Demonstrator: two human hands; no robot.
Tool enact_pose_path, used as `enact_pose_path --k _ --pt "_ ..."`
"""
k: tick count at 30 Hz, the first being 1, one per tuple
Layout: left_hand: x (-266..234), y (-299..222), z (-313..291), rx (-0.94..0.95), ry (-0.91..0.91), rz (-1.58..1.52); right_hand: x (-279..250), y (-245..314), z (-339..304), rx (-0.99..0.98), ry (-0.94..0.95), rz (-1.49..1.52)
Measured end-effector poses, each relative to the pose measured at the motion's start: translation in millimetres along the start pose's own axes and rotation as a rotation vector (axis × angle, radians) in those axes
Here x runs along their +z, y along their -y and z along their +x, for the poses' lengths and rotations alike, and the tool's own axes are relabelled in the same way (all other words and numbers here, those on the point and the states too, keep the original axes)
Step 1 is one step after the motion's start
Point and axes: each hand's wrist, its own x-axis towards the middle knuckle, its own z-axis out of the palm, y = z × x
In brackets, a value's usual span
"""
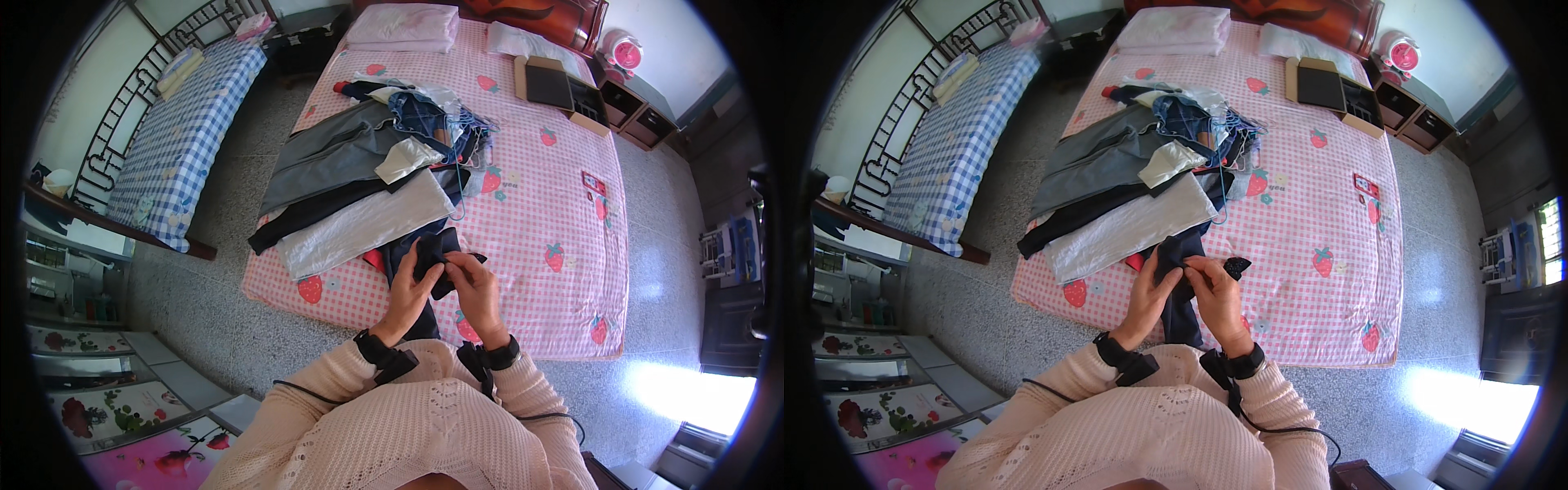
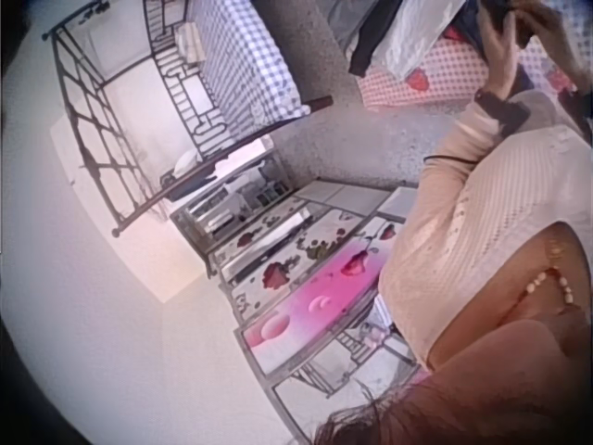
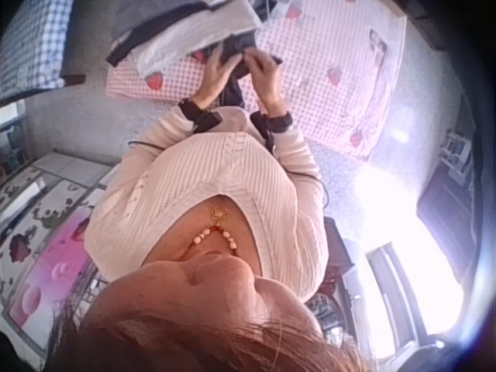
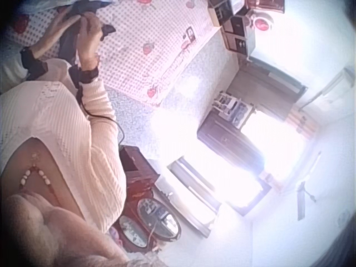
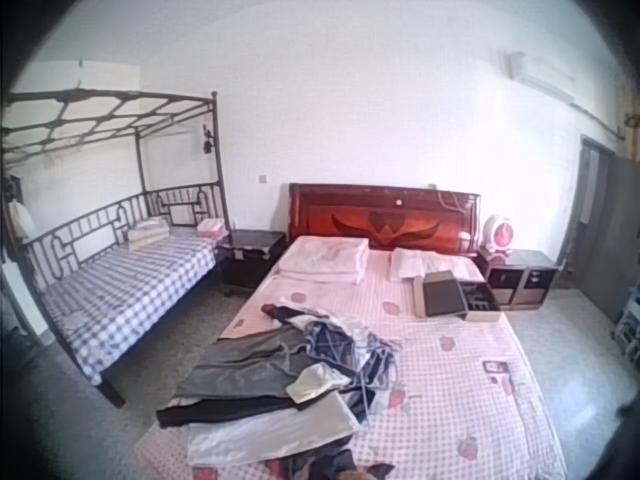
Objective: The person folds several pieces of clothing on a bed, including a black top and a pair of black pants. They also open a wardrobe to place a folded item inside.
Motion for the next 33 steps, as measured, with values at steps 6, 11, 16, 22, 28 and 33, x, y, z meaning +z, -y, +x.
enact_pose_path --k 6,11,16,22,28,33 --pt "-7 -4 -3 -0.077 -0.019 -0.053 0 8 -5 0.071 0.123 0.057" --pt "-5 -3 -2 -0.319 -0.031 -0.392 -3 12 -11 0.072 0.253 0.064" --pt "-4 4 0 -0.307 -0.009 -0.417 2 10 -17 0.127 0.304 0.424" --pt "1 5 -4 -0.316 -0.011 -0.365 -7 7 -9 0.454 0.318 1.115" --pt "-13 9 13 -0.474 -0.128 -0.691 -30 8 -9 0.304 0.455 0.254" --pt "3 5 -2 -0.56 -0.058 -0.9 -33 1 0 0.162 0.151 0.259"
